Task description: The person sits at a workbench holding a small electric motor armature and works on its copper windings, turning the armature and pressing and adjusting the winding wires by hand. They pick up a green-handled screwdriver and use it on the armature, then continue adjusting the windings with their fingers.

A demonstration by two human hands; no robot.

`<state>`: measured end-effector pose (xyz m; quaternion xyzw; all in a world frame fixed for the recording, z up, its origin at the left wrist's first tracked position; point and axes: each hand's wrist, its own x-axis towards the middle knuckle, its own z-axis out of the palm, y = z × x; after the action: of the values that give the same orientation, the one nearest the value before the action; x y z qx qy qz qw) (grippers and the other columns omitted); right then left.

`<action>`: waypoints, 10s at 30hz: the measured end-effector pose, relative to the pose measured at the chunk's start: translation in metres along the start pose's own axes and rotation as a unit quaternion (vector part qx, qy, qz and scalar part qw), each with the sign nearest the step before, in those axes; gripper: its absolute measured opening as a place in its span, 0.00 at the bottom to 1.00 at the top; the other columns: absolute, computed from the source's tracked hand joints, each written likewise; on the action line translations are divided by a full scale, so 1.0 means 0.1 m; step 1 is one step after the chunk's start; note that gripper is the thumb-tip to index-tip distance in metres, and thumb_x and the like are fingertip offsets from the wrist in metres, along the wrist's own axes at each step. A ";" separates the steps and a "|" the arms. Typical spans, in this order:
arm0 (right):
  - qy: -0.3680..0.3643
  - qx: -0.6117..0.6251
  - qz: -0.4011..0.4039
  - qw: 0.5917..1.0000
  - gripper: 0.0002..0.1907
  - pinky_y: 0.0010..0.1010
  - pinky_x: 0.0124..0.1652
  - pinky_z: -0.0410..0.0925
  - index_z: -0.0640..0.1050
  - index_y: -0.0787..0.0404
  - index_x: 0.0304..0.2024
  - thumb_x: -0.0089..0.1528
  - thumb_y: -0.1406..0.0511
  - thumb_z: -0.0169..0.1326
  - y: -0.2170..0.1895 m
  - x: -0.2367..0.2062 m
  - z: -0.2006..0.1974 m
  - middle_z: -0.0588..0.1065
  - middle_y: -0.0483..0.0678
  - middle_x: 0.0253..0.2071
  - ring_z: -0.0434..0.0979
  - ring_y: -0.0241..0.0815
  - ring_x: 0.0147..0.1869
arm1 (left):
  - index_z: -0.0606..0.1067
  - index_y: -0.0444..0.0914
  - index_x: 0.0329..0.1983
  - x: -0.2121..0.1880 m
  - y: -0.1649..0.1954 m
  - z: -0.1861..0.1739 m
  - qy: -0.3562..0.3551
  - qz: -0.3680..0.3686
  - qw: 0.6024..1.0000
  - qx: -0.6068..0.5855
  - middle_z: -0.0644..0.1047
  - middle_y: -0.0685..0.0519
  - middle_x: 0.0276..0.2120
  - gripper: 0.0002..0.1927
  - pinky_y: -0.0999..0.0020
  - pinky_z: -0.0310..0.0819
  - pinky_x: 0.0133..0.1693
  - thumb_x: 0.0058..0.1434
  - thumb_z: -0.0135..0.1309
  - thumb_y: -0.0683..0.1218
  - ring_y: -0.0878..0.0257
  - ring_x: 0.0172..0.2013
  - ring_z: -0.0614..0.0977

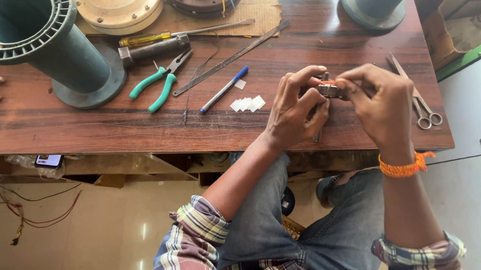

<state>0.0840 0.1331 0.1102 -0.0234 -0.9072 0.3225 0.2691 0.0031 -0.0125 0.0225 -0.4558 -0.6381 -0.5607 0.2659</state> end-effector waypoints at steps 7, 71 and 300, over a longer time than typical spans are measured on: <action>-0.029 0.014 0.047 0.998 0.04 0.24 0.34 0.68 0.82 0.67 0.42 0.67 0.70 0.61 -0.04 0.14 0.15 0.80 0.48 0.31 0.78 0.30 0.33 | 0.71 0.38 0.36 -0.03 0.00 -0.07 -0.010 -0.005 1.000 0.020 0.66 0.52 0.61 0.09 0.59 0.67 0.54 0.60 0.61 0.40 0.58 0.50 0.74; -0.015 -0.010 0.051 0.999 0.03 0.25 0.27 0.56 0.82 0.66 0.41 0.66 0.71 0.62 -0.01 0.03 0.02 0.68 0.43 0.21 0.61 0.29 0.25 | 0.71 0.38 0.35 -0.05 -0.06 0.01 -0.020 0.026 0.999 0.036 0.66 0.52 0.60 0.10 0.58 0.69 0.53 0.60 0.63 0.40 0.59 0.49 0.75; 0.073 0.180 0.080 0.978 0.02 0.17 0.31 0.56 0.80 0.68 0.40 0.66 0.76 0.58 0.44 -0.73 0.45 0.71 0.37 0.29 0.61 0.22 0.31 | 0.72 0.44 0.60 0.02 -0.14 -0.05 -0.117 0.017 0.993 0.010 0.76 0.57 0.56 0.21 0.61 0.72 0.59 0.65 0.62 0.43 0.56 0.53 0.76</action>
<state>0.1181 0.1267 0.0203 -0.0706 -0.8073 0.4989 0.3072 -0.0108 -0.0159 0.0186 -0.5265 -0.6625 -0.4923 0.2038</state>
